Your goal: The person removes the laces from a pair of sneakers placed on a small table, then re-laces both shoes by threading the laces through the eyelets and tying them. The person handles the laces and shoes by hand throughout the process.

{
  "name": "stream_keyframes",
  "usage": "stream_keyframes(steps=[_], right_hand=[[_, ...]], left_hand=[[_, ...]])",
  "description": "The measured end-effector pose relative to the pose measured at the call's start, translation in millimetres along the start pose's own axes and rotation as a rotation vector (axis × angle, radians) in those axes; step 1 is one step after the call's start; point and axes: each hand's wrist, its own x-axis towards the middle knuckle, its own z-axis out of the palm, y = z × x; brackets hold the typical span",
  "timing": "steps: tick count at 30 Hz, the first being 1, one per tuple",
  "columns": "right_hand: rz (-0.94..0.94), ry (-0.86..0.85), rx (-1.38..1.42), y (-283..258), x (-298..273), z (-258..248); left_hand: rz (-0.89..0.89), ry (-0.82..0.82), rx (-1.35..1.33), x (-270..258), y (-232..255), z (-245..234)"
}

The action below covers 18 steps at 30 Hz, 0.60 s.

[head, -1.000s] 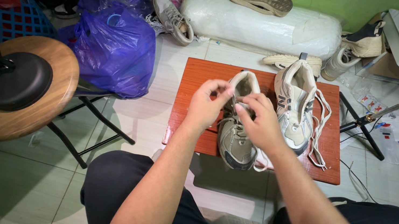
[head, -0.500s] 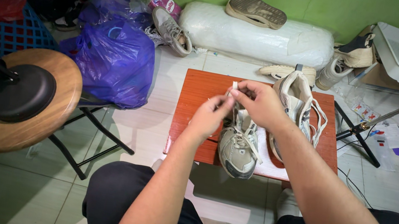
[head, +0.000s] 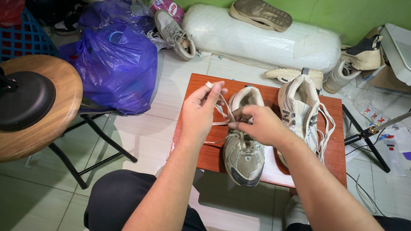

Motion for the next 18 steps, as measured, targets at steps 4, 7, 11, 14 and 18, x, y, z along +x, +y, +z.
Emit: stream_keyframes(steps=[4,7,11,14,18], right_hand=[[0.024,0.131,0.019,-0.5,8.4,3.2],[0.004,0.184,0.253,-3.5,17.5,-1.8],[0.056,0.205,0.452,-12.2,25.8,-8.0],[0.143,0.182,0.595,-17.1,25.2,-10.6],[0.0,0.182,0.505,-16.6,24.6,-6.4]], left_hand=[[-0.007,-0.08,-0.017,5.0,-9.3,0.7],[-0.068,-0.215,0.146,-2.2,-18.9,-0.8],[-0.303,-0.402,0.405,-10.3,-26.5,1.0],[-0.203,-0.391,0.395,-8.7,-27.6,6.0],[-0.083,-0.14,0.42,-5.9,-18.0,4.2]])
